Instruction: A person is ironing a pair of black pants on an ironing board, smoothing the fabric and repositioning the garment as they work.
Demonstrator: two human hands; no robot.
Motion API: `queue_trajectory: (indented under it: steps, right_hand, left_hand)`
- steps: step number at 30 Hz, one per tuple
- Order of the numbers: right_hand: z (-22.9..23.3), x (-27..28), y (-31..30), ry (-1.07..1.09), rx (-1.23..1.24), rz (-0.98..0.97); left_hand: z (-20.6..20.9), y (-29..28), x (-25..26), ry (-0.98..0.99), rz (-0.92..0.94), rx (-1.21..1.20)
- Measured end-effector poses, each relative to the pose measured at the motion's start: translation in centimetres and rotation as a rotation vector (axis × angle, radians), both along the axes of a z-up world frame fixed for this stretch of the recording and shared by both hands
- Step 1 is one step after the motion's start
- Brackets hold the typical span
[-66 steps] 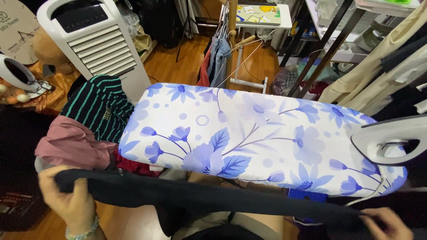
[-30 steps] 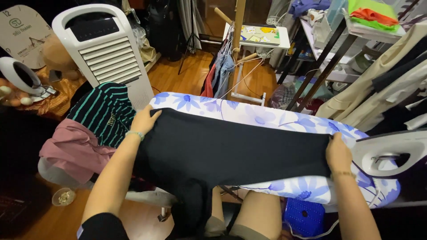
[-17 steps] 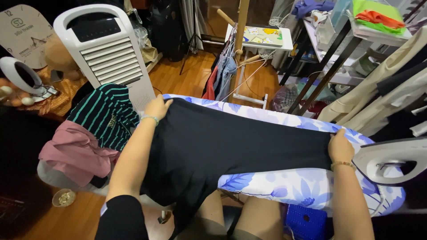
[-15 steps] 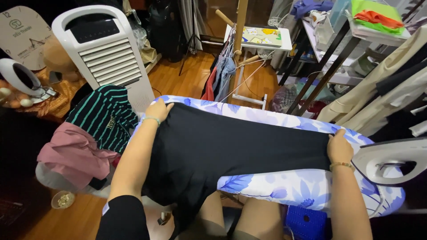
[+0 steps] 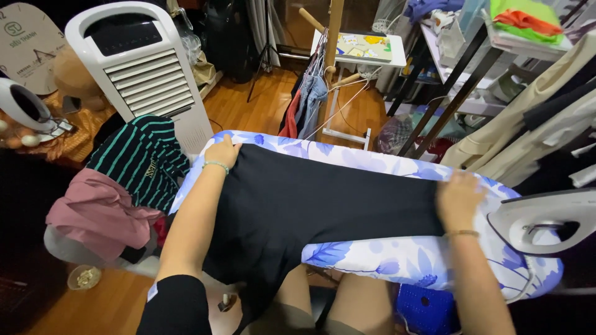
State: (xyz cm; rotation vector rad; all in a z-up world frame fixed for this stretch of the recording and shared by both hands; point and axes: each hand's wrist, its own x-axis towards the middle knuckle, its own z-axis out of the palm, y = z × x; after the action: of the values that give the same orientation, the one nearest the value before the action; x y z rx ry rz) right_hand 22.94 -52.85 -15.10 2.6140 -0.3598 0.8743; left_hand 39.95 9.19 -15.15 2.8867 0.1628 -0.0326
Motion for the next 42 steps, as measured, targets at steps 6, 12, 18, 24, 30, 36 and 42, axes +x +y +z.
queue_trajectory:
  steps: [6,12,18,24,30,36,42]
  right_hand:
    - [6.9,-2.1,19.8,0.121,0.148,0.646]
    - [4.7,-1.2,28.9,0.517,0.207,0.917]
    - [1.9,0.3,22.1,0.533,0.240,0.729]
    - [-1.1,-0.7,8.2,0.435,0.267,0.415]
    - [-1.1,-2.8,-0.9,0.509,0.467,0.092]
    - [-0.3,-3.3,-0.7,0.527,0.501,0.118]
    - [3.2,-5.8,3.1,0.347,0.468,0.212]
  left_hand:
    - [-0.7,0.1,-0.5,-0.090,-0.075,0.116]
    - [0.2,0.0,-1.6,-0.111,-0.080,0.106]
    - [-0.1,0.1,-1.5,-0.115,-0.082,0.118]
    - [-1.1,0.6,-0.2,-0.112,-0.087,0.135]
    - [-0.9,-0.4,-0.7,-0.186,-0.033,0.259]
    - [1.5,-8.3,-5.2,-0.747,-0.381,0.373]
    - [2.9,-11.1,-15.1,-0.142,-0.727,0.098]
